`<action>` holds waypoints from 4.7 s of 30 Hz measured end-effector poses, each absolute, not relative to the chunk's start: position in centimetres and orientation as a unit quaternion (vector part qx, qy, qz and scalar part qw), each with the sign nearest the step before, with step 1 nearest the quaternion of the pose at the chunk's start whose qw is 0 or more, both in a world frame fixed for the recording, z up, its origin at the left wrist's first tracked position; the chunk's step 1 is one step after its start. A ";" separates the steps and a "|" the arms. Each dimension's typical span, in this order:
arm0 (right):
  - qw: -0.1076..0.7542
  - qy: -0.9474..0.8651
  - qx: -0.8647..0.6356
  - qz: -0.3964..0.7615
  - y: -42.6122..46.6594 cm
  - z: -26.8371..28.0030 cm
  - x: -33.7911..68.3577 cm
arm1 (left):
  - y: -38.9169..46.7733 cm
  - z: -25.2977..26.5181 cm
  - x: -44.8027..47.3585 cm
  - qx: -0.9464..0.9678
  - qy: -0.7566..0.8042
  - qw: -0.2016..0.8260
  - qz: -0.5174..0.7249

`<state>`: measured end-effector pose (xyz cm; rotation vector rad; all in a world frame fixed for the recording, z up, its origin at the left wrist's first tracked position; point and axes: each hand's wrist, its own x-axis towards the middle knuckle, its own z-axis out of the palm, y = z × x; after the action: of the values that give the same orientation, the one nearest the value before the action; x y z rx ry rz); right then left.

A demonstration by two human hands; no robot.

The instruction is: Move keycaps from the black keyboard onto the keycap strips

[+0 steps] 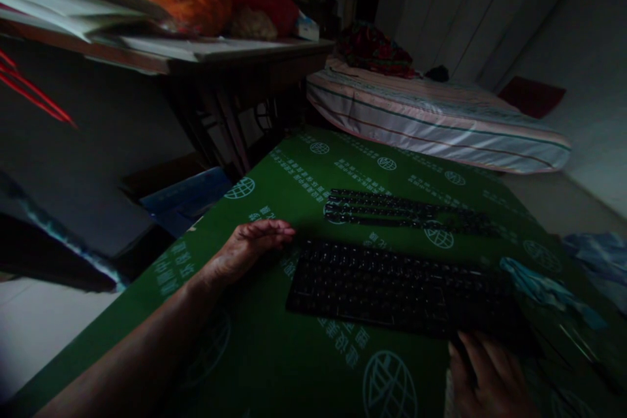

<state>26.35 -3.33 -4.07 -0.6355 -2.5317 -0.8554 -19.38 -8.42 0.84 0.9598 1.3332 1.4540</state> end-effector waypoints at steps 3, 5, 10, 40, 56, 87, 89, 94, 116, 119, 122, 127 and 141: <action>0.195 -0.905 -0.244 -0.288 -3.3 -4.4 26.6 | -8.5 0.9 -19.3 0.391 0.541 0.453 0.591; 0.201 -0.904 -0.248 -0.286 -3.4 -4.4 26.5 | -8.5 0.8 -19.4 0.391 0.541 0.453 0.591; 0.203 -0.898 -0.247 -0.302 -3.5 -4.2 26.1 | -8.4 0.6 -19.4 0.393 0.545 0.451 0.587; 0.272 -0.883 -0.323 -0.205 -3.4 0.5 25.0 | -8.3 0.9 -19.2 0.374 0.527 0.477 0.596; 0.120 -0.959 -0.258 -0.013 7.8 8.0 0.2 | -8.5 1.0 -19.6 0.363 0.500 0.504 0.603; -0.109 -0.951 -0.288 -0.021 16.8 3.8 -8.6 | -8.4 0.1 -19.7 0.327 0.475 0.546 0.607; -0.103 -0.955 -0.275 -0.026 16.7 4.0 -8.7 | -8.4 0.1 -19.8 0.329 0.475 0.545 0.608; -0.059 -0.968 -0.241 -0.038 14.5 6.0 -8.4 | -8.5 0.2 -19.8 0.344 0.479 0.540 0.600; 0.180 -0.979 -0.085 0.043 -0.8 6.2 -1.8 | -9.4 1.1 -18.1 0.365 0.412 0.609 0.571; 0.189 -0.977 -0.090 0.050 -1.2 6.2 -1.6 | -9.5 1.2 -18.0 0.363 0.404 0.617 0.569; 0.197 -0.974 -0.095 0.059 -1.4 6.1 -1.5 | -9.5 1.2 -18.0 0.360 0.398 0.623 0.569; 0.198 -0.973 -0.100 0.063 -1.5 6.0 -1.5 | -9.4 1.1 -18.0 0.351 0.390 0.631 0.571; 0.228 -0.962 -0.117 0.094 -1.9 5.6 -1.2 | -9.4 1.1 -17.8 0.336 0.376 0.633 0.588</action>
<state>-1.19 -1.85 5.62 -0.3213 -2.6492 0.2597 -17.83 -9.39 1.12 0.7676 0.8610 1.3443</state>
